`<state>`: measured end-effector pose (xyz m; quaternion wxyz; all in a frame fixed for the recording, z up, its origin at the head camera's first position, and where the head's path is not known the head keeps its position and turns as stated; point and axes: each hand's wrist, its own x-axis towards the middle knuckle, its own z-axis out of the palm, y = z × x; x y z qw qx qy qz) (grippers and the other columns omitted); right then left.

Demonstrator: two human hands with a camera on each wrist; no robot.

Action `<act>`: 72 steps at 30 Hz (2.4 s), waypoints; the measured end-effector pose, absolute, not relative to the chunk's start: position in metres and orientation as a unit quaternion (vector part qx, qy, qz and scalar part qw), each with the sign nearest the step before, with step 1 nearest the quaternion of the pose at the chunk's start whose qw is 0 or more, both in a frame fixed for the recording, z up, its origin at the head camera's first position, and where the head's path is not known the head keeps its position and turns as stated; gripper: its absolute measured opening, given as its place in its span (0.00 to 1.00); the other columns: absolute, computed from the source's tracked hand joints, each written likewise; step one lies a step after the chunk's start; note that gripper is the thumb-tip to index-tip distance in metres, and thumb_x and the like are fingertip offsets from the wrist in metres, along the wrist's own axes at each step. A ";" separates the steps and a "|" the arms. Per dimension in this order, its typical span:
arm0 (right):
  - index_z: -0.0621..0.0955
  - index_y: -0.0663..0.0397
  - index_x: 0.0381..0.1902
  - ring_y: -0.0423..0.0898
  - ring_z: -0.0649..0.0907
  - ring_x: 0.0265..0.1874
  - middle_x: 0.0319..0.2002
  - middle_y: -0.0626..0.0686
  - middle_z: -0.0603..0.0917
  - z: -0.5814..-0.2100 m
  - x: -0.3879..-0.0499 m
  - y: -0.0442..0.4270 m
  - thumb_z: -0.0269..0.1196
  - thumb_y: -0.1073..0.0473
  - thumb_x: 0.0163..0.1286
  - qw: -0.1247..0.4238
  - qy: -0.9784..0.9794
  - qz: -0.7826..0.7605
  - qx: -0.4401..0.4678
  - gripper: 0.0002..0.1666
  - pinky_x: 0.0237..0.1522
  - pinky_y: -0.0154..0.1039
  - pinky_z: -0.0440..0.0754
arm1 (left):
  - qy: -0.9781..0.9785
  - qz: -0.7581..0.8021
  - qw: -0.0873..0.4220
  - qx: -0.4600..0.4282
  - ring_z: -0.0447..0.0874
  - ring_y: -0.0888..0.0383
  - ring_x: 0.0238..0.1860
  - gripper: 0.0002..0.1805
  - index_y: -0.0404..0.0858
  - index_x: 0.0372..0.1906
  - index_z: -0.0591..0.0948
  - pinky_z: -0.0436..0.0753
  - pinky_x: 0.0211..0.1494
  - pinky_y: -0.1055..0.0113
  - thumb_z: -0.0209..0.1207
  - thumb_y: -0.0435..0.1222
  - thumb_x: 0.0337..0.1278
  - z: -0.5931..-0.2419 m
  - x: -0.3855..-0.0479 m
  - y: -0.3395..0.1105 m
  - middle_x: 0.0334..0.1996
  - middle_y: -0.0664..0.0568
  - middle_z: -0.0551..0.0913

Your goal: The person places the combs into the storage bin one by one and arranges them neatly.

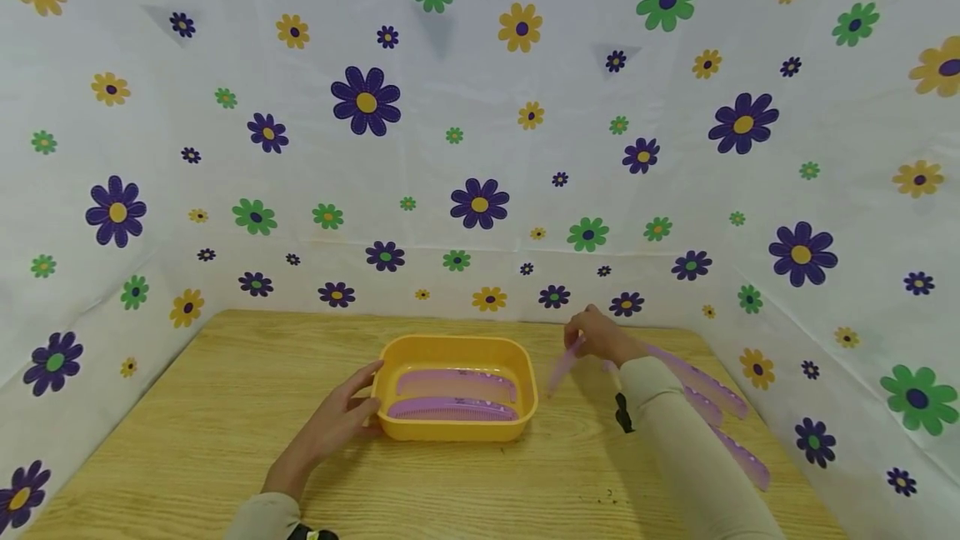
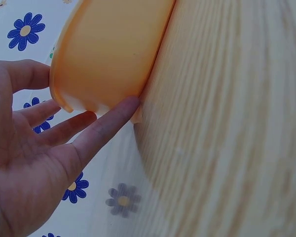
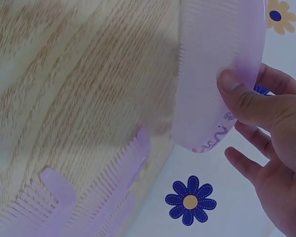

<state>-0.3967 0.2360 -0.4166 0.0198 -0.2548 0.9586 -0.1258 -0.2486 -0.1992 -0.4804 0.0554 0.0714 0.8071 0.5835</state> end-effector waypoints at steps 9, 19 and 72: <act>0.88 0.54 0.35 0.51 0.73 0.42 0.38 0.55 0.78 -0.407 -0.397 0.246 0.68 0.69 0.65 0.009 0.957 -0.150 -0.247 0.05 0.46 0.47 0.79 | 0.806 0.585 0.054 0.071 0.78 0.35 0.67 0.34 0.44 0.82 0.58 0.91 0.52 0.54 0.51 0.34 0.75 -0.481 -0.248 -0.199 0.77 0.34 0.62; 0.89 0.57 0.41 0.54 0.84 0.44 0.44 0.58 0.89 -0.391 -0.404 0.258 0.66 0.71 0.68 -0.010 0.956 -0.161 -0.244 0.09 0.54 0.55 0.85 | 0.805 0.587 0.054 0.072 0.78 0.35 0.67 0.34 0.44 0.82 0.58 0.91 0.52 0.53 0.51 0.33 0.75 -0.481 -0.249 -0.199 0.77 0.34 0.63; 0.85 0.53 0.58 0.53 0.81 0.49 0.49 0.56 0.85 -0.351 -0.352 0.144 0.56 0.67 0.78 -0.008 0.960 -0.169 -0.225 0.17 0.63 0.52 0.85 | 0.805 0.585 0.059 0.078 0.77 0.34 0.68 0.34 0.44 0.82 0.57 0.91 0.52 0.54 0.50 0.33 0.77 -0.482 -0.250 -0.200 0.78 0.33 0.61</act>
